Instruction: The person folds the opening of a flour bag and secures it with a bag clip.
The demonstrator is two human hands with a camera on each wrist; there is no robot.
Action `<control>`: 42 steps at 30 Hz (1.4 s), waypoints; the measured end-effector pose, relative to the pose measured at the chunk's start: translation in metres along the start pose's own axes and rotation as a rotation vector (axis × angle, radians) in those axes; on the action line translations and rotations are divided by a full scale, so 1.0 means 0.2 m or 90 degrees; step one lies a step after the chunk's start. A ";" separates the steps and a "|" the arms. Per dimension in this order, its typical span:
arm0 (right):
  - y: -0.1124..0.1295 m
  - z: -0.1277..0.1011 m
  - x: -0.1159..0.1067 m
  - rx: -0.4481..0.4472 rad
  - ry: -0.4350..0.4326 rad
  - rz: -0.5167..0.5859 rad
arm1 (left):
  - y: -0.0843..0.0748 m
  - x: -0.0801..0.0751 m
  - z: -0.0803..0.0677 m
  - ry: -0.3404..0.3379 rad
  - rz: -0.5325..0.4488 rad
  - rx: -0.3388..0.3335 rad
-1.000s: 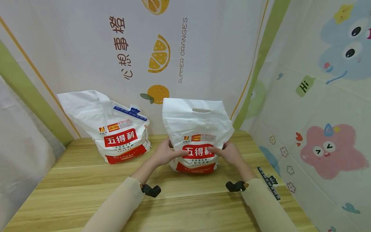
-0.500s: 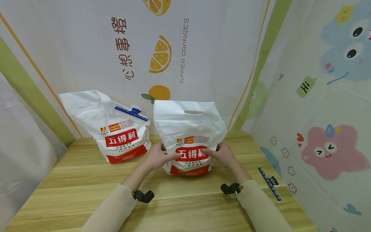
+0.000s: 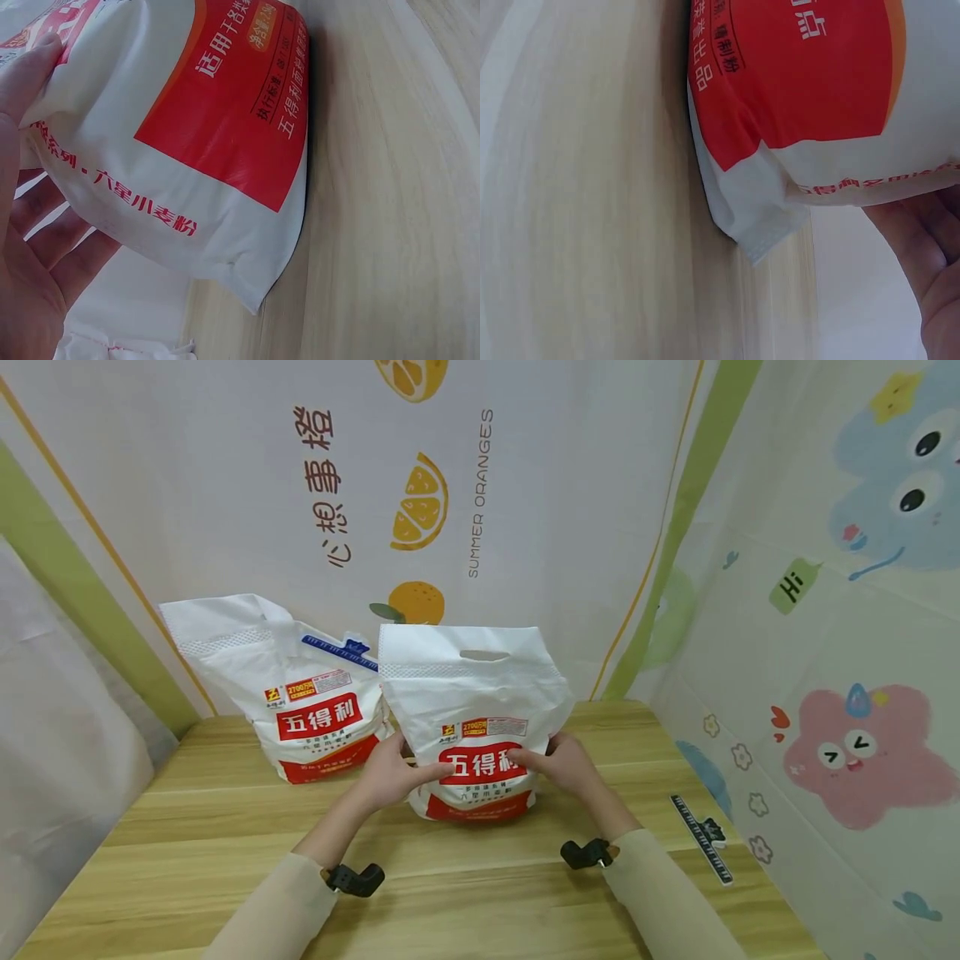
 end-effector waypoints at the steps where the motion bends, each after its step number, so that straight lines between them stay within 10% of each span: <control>1: 0.00 0.00 0.01 0.000 0.001 0.001 | 0.00 -0.01 -0.01 -0.002 0.001 0.001; 42: 0.09 0.00 0.23 -0.001 0.009 0.023 | 0.12 -0.19 -0.16 -0.034 0.009 -0.036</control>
Point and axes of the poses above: each hand's wrist, its own z-axis towards the middle knuckle, its own x-axis out of the palm, y = z × x, the point moved 6 cm from there along z, towards the middle knuckle, and after that the axes turned 12 degrees about -x, right-handed, at the moved point
